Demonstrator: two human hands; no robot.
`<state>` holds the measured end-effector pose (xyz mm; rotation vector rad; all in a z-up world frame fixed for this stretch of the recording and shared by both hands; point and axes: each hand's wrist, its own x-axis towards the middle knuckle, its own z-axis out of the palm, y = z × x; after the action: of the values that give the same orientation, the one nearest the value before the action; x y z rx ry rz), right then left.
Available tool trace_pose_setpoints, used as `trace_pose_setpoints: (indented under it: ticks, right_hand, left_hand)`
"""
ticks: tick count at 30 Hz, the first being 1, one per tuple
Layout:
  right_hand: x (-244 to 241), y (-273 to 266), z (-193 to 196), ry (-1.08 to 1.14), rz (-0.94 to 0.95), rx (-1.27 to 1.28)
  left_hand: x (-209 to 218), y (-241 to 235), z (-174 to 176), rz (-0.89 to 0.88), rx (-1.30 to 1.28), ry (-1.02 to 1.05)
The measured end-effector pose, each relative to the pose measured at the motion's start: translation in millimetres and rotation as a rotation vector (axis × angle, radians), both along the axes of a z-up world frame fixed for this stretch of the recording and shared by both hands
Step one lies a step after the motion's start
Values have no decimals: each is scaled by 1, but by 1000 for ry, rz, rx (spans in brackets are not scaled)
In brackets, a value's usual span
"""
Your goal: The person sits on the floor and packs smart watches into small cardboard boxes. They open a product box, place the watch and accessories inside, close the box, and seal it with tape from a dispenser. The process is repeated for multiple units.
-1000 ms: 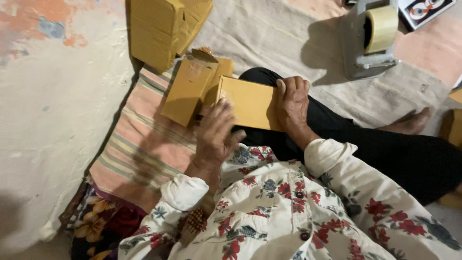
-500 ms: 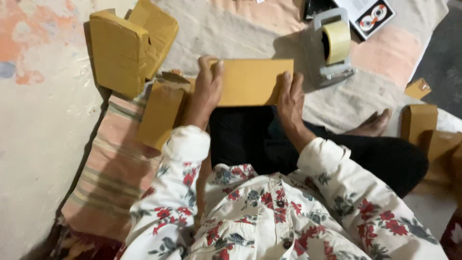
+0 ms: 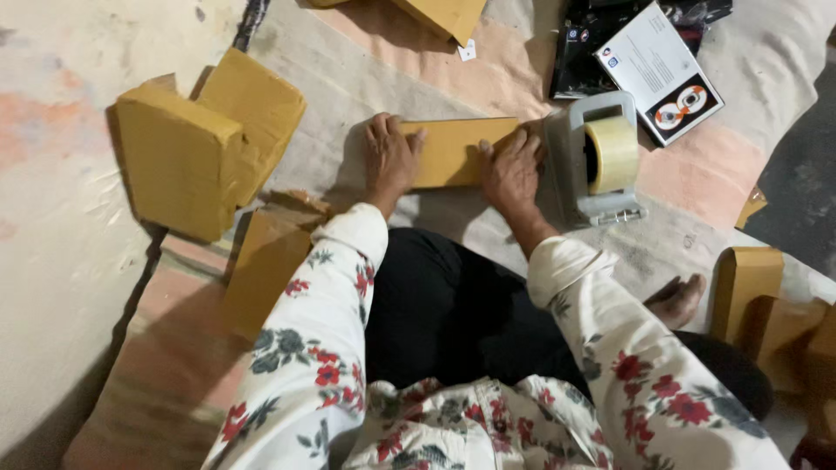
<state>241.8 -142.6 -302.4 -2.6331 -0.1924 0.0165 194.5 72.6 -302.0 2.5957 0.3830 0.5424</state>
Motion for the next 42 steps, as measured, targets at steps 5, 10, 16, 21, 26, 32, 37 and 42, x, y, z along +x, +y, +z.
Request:
trace_pose_setpoints:
  ticks: [5, 10, 16, 21, 26, 32, 37, 42]
  right_hand:
    - [2, 1, -4, -77, 137, 144]
    - [20, 13, -2, -30, -18, 57]
    - [14, 18, 13, -141, 82, 14]
    - [-12, 8, 16, -78, 366, -128]
    - [11, 40, 14, -160, 340, -244]
    - [17, 52, 16, -129, 442, -139]
    - [24, 10, 11, -134, 429, -26]
    - [16, 17, 4, -247, 226, -209]
  left_hand:
    - [-12, -4, 11, -152, 15, 207]
    - [-1, -13, 32, -85, 4, 383]
    - [-5, -17, 49, -329, 103, 198]
    - [-9, -9, 26, -398, 54, 439]
    - [22, -9, 8, -405, 146, 551]
    - [22, -21, 21, -302, 180, 484]
    - [19, -14, 39, -366, 49, 530]
    - [12, -29, 42, -225, 22, 234]
